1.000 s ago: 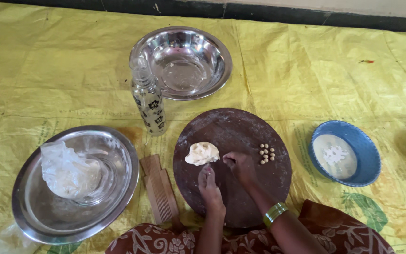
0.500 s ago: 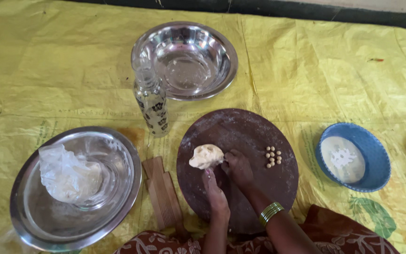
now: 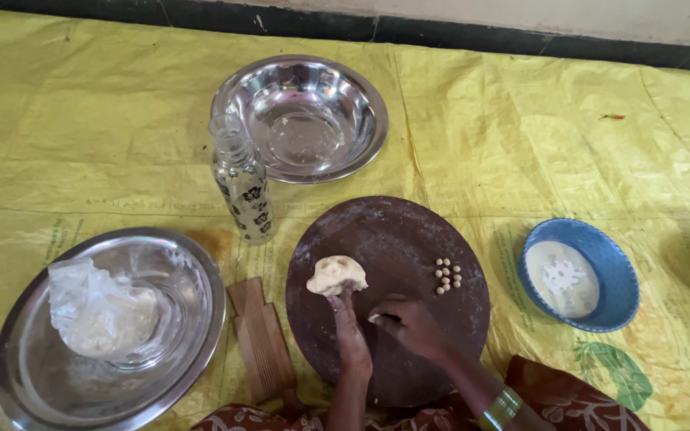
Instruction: The person sits on the floor and repeatedly pinches small portions of dough from a larger lump, rolls them into small balls between the palms, and places them on a wooden board. A rolling pin, metal plates, and a bowl of flour are present nearby.
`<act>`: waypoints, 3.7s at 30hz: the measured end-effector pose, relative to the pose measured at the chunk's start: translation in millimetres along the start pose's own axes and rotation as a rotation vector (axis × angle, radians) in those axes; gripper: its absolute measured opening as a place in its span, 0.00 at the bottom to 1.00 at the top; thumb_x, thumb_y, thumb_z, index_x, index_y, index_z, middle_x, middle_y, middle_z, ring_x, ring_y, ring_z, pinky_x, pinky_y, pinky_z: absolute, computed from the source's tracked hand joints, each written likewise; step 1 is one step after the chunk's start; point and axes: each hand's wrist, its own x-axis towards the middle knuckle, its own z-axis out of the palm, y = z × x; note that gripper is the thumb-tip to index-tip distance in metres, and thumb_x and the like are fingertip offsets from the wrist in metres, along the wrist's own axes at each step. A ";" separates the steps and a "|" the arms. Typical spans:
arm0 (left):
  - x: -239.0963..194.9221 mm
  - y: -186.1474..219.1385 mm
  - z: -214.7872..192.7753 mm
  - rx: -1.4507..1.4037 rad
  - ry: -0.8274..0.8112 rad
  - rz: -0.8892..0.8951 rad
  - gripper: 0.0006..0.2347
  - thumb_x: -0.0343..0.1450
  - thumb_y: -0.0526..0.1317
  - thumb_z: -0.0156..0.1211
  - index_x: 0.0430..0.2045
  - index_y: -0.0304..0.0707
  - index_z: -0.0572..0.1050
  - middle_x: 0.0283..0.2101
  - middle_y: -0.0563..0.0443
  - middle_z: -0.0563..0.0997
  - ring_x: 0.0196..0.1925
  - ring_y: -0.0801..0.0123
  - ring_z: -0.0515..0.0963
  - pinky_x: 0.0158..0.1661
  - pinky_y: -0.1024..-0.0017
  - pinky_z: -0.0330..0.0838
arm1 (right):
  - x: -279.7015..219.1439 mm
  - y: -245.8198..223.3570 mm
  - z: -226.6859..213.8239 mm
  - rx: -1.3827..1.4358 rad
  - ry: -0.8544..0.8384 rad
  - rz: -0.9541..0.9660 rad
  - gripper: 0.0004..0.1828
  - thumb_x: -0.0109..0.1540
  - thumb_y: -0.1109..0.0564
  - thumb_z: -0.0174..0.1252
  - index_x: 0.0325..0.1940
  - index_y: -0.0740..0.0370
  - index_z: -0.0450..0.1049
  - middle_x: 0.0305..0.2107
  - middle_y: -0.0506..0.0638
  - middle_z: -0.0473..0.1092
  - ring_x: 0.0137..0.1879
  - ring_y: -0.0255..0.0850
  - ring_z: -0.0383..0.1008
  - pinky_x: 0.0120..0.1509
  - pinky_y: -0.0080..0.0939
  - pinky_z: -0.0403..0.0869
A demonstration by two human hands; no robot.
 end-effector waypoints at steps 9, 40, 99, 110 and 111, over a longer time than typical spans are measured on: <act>-36.1 9.0 14.8 -0.325 -0.396 -0.222 0.46 0.69 0.75 0.21 0.72 0.35 0.51 0.73 0.35 0.67 0.77 0.53 0.59 0.70 0.55 0.39 | -59.8 -54.2 13.5 -0.212 0.463 -0.019 0.14 0.54 0.66 0.63 0.44 0.61 0.79 0.33 0.55 0.80 0.38 0.45 0.82 0.39 0.42 0.81; -70.0 4.6 -0.5 -0.443 -0.380 -0.378 0.47 0.63 0.78 0.31 0.74 0.49 0.49 0.71 0.37 0.66 0.75 0.53 0.62 0.68 0.50 0.58 | -87.0 -86.2 28.9 -0.363 0.069 -0.234 0.39 0.61 0.70 0.52 0.77 0.73 0.52 0.73 0.70 0.51 0.78 0.60 0.52 0.80 0.53 0.52; -63.0 35.7 15.9 -0.252 -0.278 -0.236 0.40 0.68 0.68 0.44 0.72 0.41 0.55 0.65 0.42 0.71 0.71 0.53 0.65 0.67 0.49 0.55 | -85.4 -34.2 19.4 1.181 0.310 0.307 0.14 0.63 0.65 0.62 0.53 0.65 0.80 0.43 0.50 0.78 0.50 0.37 0.76 0.60 0.41 0.72; -75.6 42.1 24.0 0.191 -0.470 0.168 0.16 0.65 0.25 0.65 0.46 0.41 0.82 0.62 0.49 0.76 0.59 0.69 0.77 0.57 0.71 0.74 | -91.4 -4.6 14.5 1.663 0.255 0.312 0.11 0.67 0.54 0.63 0.51 0.61 0.76 0.43 0.50 0.77 0.50 0.41 0.75 0.61 0.47 0.71; -76.3 41.2 24.1 0.253 -0.519 0.234 0.17 0.63 0.24 0.65 0.45 0.42 0.83 0.62 0.51 0.74 0.59 0.71 0.76 0.57 0.73 0.74 | -92.0 -3.1 15.4 1.659 0.257 0.327 0.11 0.65 0.54 0.64 0.50 0.60 0.76 0.42 0.49 0.77 0.51 0.40 0.75 0.62 0.46 0.71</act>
